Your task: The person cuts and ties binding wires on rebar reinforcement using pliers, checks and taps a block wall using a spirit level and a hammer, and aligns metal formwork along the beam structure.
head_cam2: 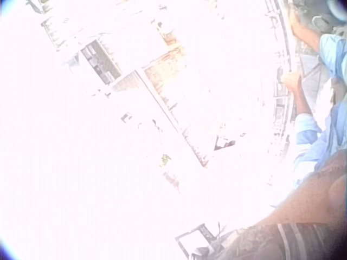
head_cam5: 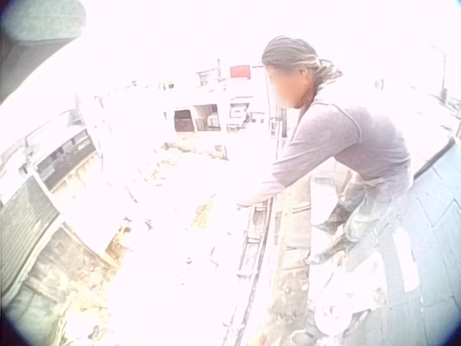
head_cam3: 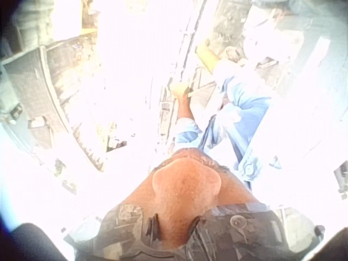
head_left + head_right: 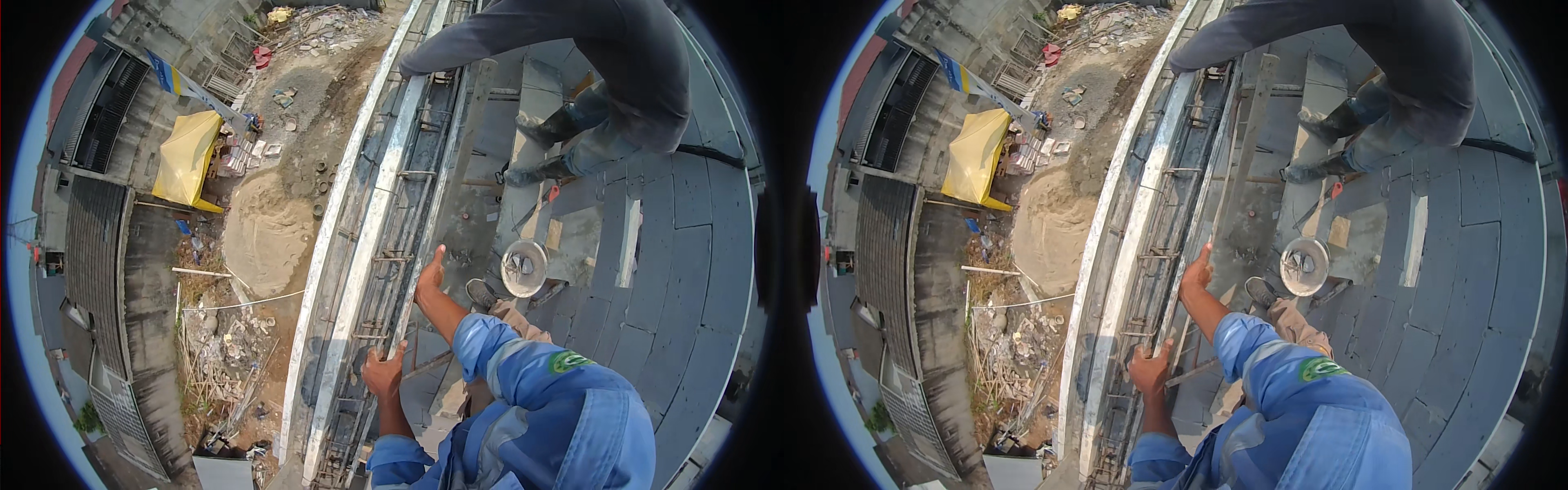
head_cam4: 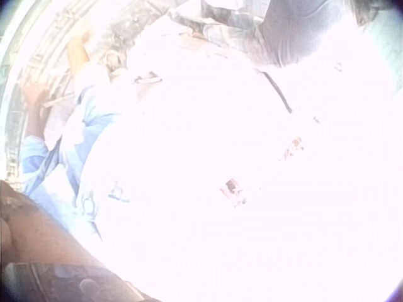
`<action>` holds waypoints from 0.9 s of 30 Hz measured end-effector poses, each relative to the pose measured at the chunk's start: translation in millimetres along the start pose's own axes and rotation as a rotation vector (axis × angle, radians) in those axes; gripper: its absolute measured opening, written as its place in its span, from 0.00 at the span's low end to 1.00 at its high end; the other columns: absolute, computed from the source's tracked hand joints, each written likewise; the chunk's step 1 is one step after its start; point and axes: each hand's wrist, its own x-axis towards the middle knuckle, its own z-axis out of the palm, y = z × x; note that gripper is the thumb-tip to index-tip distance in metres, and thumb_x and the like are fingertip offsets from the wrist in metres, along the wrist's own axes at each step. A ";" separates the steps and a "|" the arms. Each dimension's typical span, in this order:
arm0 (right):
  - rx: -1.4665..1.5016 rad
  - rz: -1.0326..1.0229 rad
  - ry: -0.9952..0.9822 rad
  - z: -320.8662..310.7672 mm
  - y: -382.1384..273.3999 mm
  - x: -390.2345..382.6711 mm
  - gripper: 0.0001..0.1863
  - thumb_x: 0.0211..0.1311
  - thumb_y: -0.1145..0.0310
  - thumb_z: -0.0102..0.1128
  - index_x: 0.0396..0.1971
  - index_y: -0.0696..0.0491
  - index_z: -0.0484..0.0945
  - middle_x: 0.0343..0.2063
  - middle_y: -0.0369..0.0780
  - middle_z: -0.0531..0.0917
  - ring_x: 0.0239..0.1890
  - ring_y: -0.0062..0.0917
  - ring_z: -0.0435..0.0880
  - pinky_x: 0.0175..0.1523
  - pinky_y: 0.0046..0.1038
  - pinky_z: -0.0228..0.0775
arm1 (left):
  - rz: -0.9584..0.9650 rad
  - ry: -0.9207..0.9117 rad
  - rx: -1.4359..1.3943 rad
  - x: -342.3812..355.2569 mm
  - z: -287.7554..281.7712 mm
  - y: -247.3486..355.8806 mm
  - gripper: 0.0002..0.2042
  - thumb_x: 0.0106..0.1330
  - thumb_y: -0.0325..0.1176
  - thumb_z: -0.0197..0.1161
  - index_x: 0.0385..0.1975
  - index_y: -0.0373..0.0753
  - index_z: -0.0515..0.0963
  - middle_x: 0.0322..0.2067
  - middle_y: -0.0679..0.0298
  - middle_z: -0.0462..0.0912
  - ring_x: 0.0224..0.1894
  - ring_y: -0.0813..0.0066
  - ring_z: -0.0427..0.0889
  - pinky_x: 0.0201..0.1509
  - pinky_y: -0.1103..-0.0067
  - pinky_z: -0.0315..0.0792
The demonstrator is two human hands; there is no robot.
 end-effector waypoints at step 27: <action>-0.580 -0.854 -0.058 12.2 -37.5 -97.1 0.42 0.58 0.48 0.62 0.59 0.66 0.59 0.55 0.57 0.65 0.61 0.49 0.62 0.65 0.42 0.54 | 0.197 0.196 -0.062 -2.8 9.9 -24.0 0.32 0.45 0.58 0.73 0.39 0.34 0.79 0.35 0.54 0.85 0.36 0.50 0.83 0.39 0.60 0.76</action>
